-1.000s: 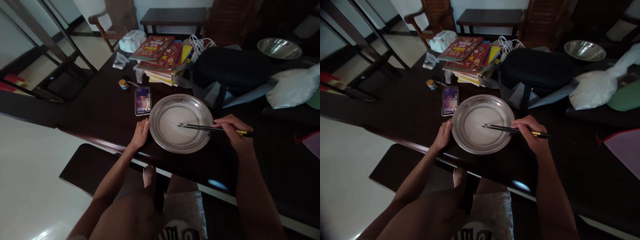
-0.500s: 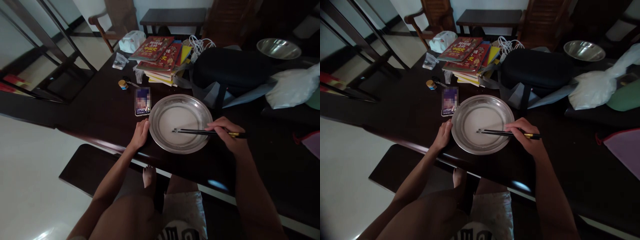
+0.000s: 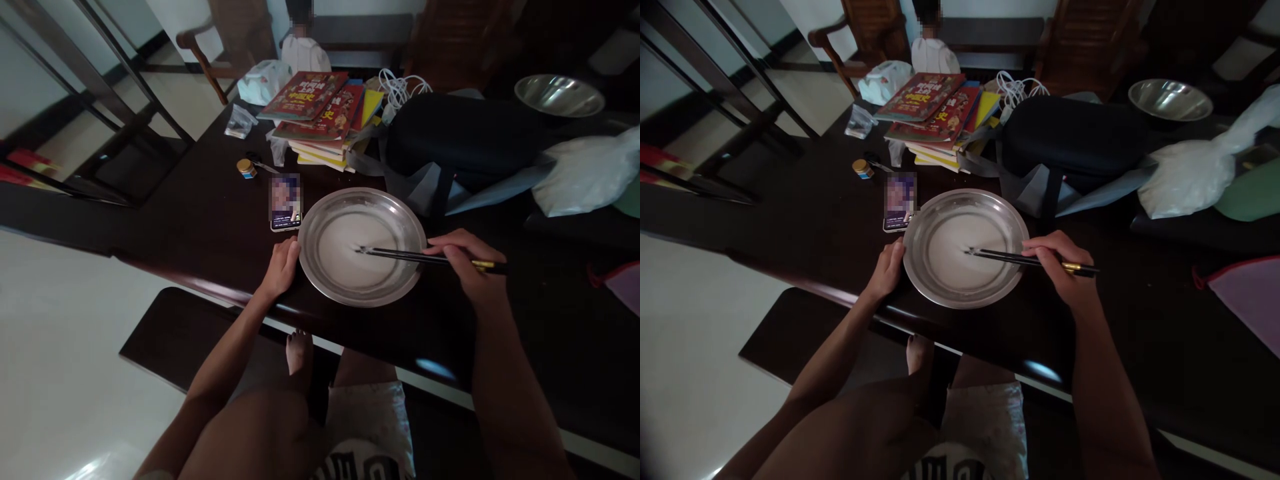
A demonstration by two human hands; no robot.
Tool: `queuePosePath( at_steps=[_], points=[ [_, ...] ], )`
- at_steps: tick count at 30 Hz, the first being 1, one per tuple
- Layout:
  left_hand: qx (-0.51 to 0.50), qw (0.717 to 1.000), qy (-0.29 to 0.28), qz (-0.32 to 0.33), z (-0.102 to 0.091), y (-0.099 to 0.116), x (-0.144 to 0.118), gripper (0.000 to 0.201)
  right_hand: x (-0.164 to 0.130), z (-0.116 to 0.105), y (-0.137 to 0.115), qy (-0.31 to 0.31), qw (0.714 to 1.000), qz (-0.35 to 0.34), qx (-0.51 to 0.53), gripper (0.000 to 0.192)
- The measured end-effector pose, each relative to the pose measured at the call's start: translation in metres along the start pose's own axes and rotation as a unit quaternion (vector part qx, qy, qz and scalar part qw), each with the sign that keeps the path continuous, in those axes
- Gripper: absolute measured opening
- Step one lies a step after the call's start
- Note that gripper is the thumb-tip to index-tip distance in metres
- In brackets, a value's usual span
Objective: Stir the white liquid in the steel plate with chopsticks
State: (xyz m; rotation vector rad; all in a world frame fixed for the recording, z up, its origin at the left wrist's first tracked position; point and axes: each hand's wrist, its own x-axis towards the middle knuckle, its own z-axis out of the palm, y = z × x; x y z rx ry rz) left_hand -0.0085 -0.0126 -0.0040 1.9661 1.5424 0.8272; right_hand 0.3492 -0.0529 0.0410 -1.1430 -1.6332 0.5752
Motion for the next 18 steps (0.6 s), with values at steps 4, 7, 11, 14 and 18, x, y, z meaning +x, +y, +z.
queuePosePath(
  at_steps=[4,7,11,14,18],
  points=[
    [0.008,1.000,-0.001,0.001,-0.0002,0.0010,-0.0001,0.058,-0.0003,0.0005,-0.0004,-0.025,1.000,0.003,0.016,0.018],
    [0.010,1.000,0.000,0.000,-0.0005,0.0014,-0.0002,0.058,0.0003,0.0006,-0.0001,-0.037,0.999,-0.006,-0.009,0.018],
    [0.007,1.000,-0.003,-0.003,-0.0011,0.0014,-0.0002,0.058,0.0003,0.0001,0.0009,0.006,1.000,0.007,0.010,0.018],
    [0.003,1.000,-0.003,-0.002,-0.0012,0.0021,0.0002,0.057,0.0006,0.0010,0.0014,-0.035,0.999,-0.006,0.010,0.018],
    [0.000,1.000,-0.003,-0.002,-0.0011,0.0022,0.0007,0.056,0.0004,0.0004,0.0007,-0.023,1.000,-0.011,-0.012,0.018]
  ],
)
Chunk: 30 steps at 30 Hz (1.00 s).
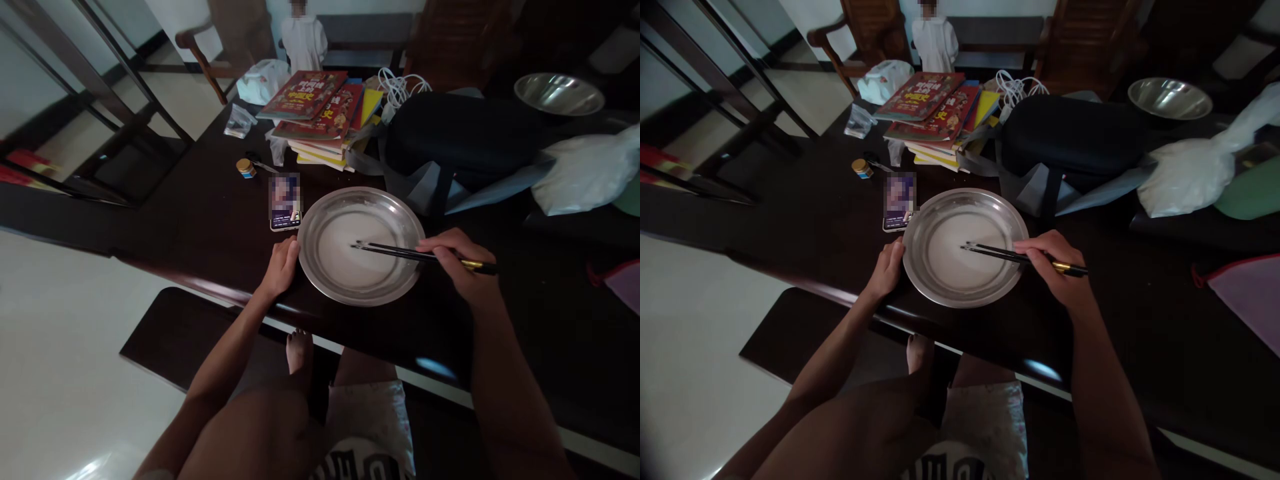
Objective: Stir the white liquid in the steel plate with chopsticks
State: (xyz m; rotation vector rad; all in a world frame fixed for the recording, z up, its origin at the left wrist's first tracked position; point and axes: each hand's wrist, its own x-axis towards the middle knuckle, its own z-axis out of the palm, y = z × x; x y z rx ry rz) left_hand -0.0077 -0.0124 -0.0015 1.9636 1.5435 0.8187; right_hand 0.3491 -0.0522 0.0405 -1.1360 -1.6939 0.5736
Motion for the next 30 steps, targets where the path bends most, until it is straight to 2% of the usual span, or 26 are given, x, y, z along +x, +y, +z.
queuePosePath(
  at_steps=[3,8,12,17,22,27,30],
  points=[
    [-0.004,1.000,-0.004,0.000,-0.0002,-0.0007,0.0002,0.056,-0.0005,-0.0002,-0.0021,0.026,0.999,0.021,0.020,0.019],
    [-0.006,1.000,-0.004,0.005,-0.0001,-0.0014,-0.0001,0.056,0.0007,0.0013,-0.0015,-0.026,1.000,-0.010,0.006,0.019],
    [-0.004,1.000,-0.001,0.006,0.0002,-0.0022,-0.0007,0.058,0.0000,-0.0001,0.0018,0.020,1.000,0.002,0.016,0.020],
    [0.003,1.000,-0.001,0.000,0.0005,-0.0016,-0.0010,0.060,-0.0003,0.0003,0.0023,-0.028,0.999,-0.019,0.005,0.019],
    [0.003,1.000,-0.003,0.005,0.0011,-0.0029,-0.0008,0.060,-0.0004,-0.0003,0.0023,0.022,1.000,0.003,0.014,0.020],
    [0.005,1.000,-0.004,0.005,0.0012,-0.0025,-0.0010,0.060,0.0002,0.0013,0.0023,-0.028,0.999,-0.024,0.006,0.019],
    [0.004,1.000,-0.002,0.009,0.0008,-0.0015,-0.0014,0.060,-0.0001,0.0002,0.0031,0.006,1.000,-0.009,0.004,0.020]
  ],
)
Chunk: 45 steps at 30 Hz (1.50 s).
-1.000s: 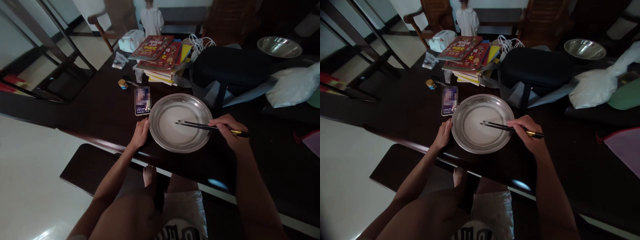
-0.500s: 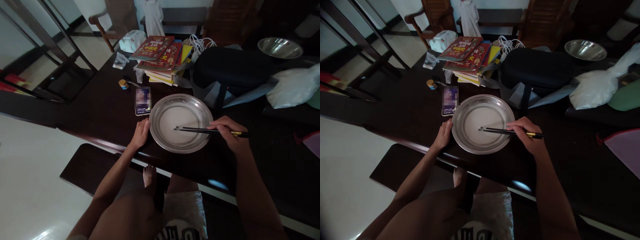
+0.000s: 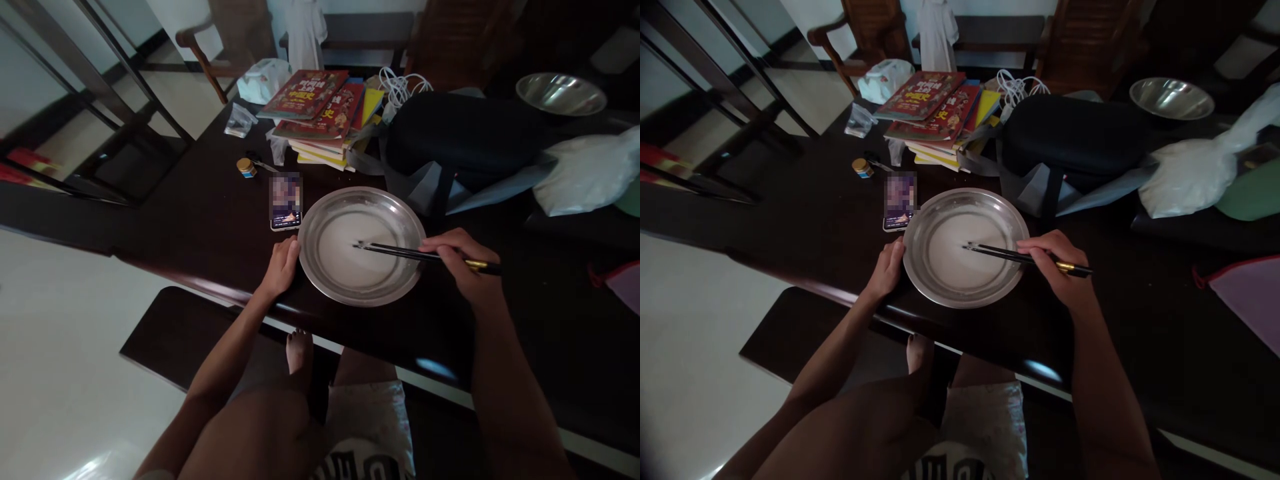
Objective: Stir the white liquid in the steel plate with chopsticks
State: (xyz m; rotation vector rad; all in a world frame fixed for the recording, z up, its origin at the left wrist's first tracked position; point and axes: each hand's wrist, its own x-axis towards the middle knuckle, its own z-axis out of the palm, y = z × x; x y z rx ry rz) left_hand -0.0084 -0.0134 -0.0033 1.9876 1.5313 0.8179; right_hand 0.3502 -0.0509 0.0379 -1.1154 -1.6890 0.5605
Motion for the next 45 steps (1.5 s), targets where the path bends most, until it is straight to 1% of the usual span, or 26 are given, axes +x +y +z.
queuePosePath(
  at_steps=[2,6,7,10,12,16,18,20,21,25,26,30,32,35,40,44,45],
  points=[
    [-0.002,1.000,0.000,0.002,-0.0003,0.0006,0.0000,0.059,-0.0001,-0.0005,0.0000,0.012,1.000,0.006,0.016,0.020],
    [-0.002,1.000,0.002,0.001,-0.0002,0.0012,0.0007,0.058,0.0002,0.0003,-0.0012,-0.034,0.999,-0.006,0.013,0.019],
    [-0.003,1.000,0.001,0.001,-0.0001,0.0011,0.0008,0.058,0.0001,0.0004,-0.0014,-0.036,0.999,-0.004,0.005,0.019],
    [-0.007,1.000,-0.003,-0.003,0.0003,0.0007,0.0009,0.059,-0.0007,-0.0004,-0.0012,0.002,1.000,0.015,0.000,0.019],
    [-0.009,1.000,-0.003,-0.006,0.0004,0.0005,0.0007,0.061,-0.0011,-0.0006,-0.0006,0.010,1.000,0.024,0.010,0.020],
    [-0.012,1.000,0.000,-0.006,0.0010,-0.0007,0.0008,0.062,-0.0002,0.0002,0.0003,-0.030,1.000,-0.001,0.001,0.018],
    [-0.014,1.000,0.000,-0.004,0.0012,-0.0019,0.0008,0.062,-0.0001,-0.0001,0.0003,-0.013,1.000,-0.001,-0.002,0.018],
    [-0.012,1.000,-0.001,-0.003,0.0014,-0.0027,0.0007,0.062,-0.0003,-0.0005,-0.0003,0.011,1.000,0.013,0.008,0.019],
    [-0.010,1.000,-0.001,-0.003,0.0015,-0.0028,0.0007,0.062,-0.0004,-0.0005,-0.0008,0.014,1.000,0.018,0.014,0.019],
    [-0.008,1.000,0.004,-0.007,0.0018,-0.0015,0.0006,0.059,-0.0001,0.0002,-0.0027,-0.030,0.999,0.012,-0.001,0.018],
    [-0.009,1.000,0.005,-0.008,0.0018,-0.0010,0.0006,0.058,-0.0001,0.0002,-0.0028,-0.030,0.999,0.011,-0.010,0.018],
    [-0.009,1.000,0.000,-0.009,0.0009,0.0004,0.0005,0.057,-0.0007,-0.0007,-0.0020,0.014,1.000,0.027,-0.002,0.019],
    [-0.007,1.000,-0.002,-0.009,0.0003,0.0009,0.0005,0.057,-0.0008,-0.0008,-0.0014,0.001,1.000,0.024,0.009,0.019],
    [-0.005,1.000,-0.002,-0.007,-0.0001,0.0010,0.0005,0.059,-0.0002,-0.0007,-0.0009,-0.031,1.000,0.004,-0.005,0.018],
    [0.001,1.000,-0.001,-0.006,0.0002,-0.0002,0.0005,0.060,-0.0006,-0.0008,-0.0018,0.009,0.999,0.032,-0.001,0.019],
    [0.004,1.000,-0.001,-0.006,0.0003,-0.0006,0.0007,0.060,-0.0004,0.0004,-0.0029,-0.032,0.999,0.021,-0.006,0.019],
    [0.005,1.000,0.000,-0.007,0.0003,-0.0006,0.0007,0.059,-0.0002,0.0002,-0.0028,-0.033,0.999,0.021,-0.011,0.019]
  ],
)
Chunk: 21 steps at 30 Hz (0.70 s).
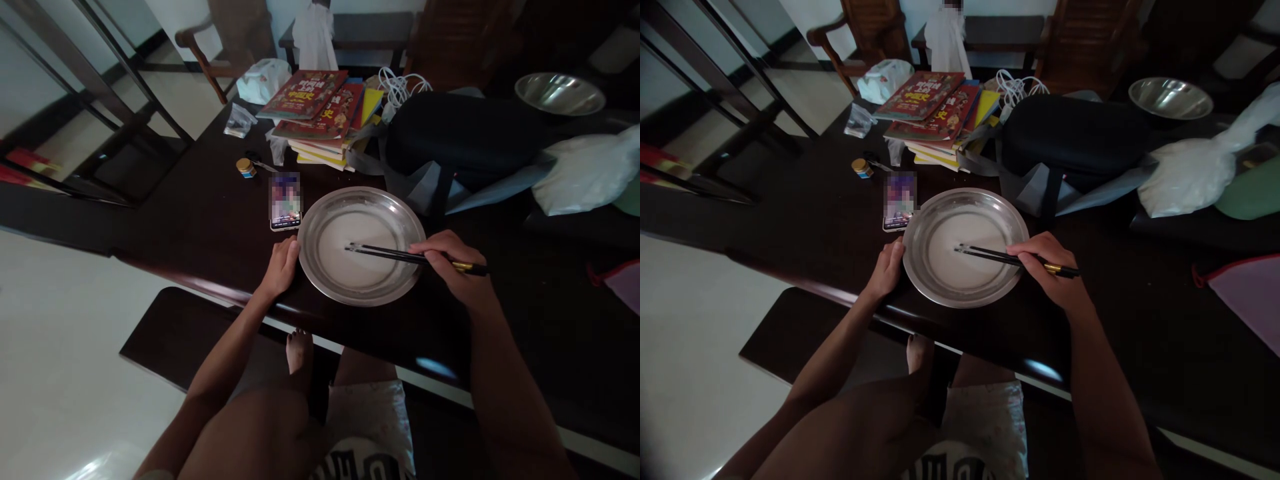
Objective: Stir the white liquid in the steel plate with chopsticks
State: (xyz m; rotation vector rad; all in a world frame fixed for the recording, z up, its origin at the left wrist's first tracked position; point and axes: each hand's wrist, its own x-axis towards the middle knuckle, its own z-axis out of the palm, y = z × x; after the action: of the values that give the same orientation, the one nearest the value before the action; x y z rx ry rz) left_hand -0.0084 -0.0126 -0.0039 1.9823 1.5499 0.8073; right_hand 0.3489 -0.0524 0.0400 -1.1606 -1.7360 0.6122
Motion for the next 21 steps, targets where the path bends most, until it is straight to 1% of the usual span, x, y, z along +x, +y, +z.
queuePosePath(
  at_steps=[4,5,9,14,18,19,21],
  points=[
    [-0.002,1.000,-0.001,0.000,-0.0003,0.0003,0.0002,0.057,-0.0002,-0.0015,0.0009,0.038,0.999,0.018,0.012,0.018],
    [-0.003,1.000,-0.001,0.000,-0.0004,0.0005,0.0003,0.057,-0.0002,-0.0015,0.0009,0.036,0.999,0.017,0.019,0.018],
    [-0.007,1.000,-0.003,0.000,-0.0006,0.0015,0.0005,0.056,0.0004,-0.0005,0.0005,-0.010,1.000,-0.009,0.017,0.017],
    [-0.002,1.000,0.000,-0.004,-0.0007,0.0011,0.0000,0.055,-0.0001,-0.0023,0.0018,0.033,0.999,0.025,0.012,0.017],
    [-0.001,1.000,0.001,0.000,-0.0009,0.0013,-0.0001,0.057,0.0008,-0.0011,0.0007,-0.009,1.000,-0.005,0.022,0.016],
    [-0.001,1.000,0.001,0.002,-0.0009,0.0014,0.0000,0.057,0.0010,-0.0010,0.0005,-0.013,1.000,-0.010,0.017,0.017],
    [-0.001,1.000,0.003,0.003,-0.0008,0.0014,0.0001,0.057,0.0009,-0.0016,0.0007,0.009,1.000,-0.003,0.010,0.017]
  ],
)
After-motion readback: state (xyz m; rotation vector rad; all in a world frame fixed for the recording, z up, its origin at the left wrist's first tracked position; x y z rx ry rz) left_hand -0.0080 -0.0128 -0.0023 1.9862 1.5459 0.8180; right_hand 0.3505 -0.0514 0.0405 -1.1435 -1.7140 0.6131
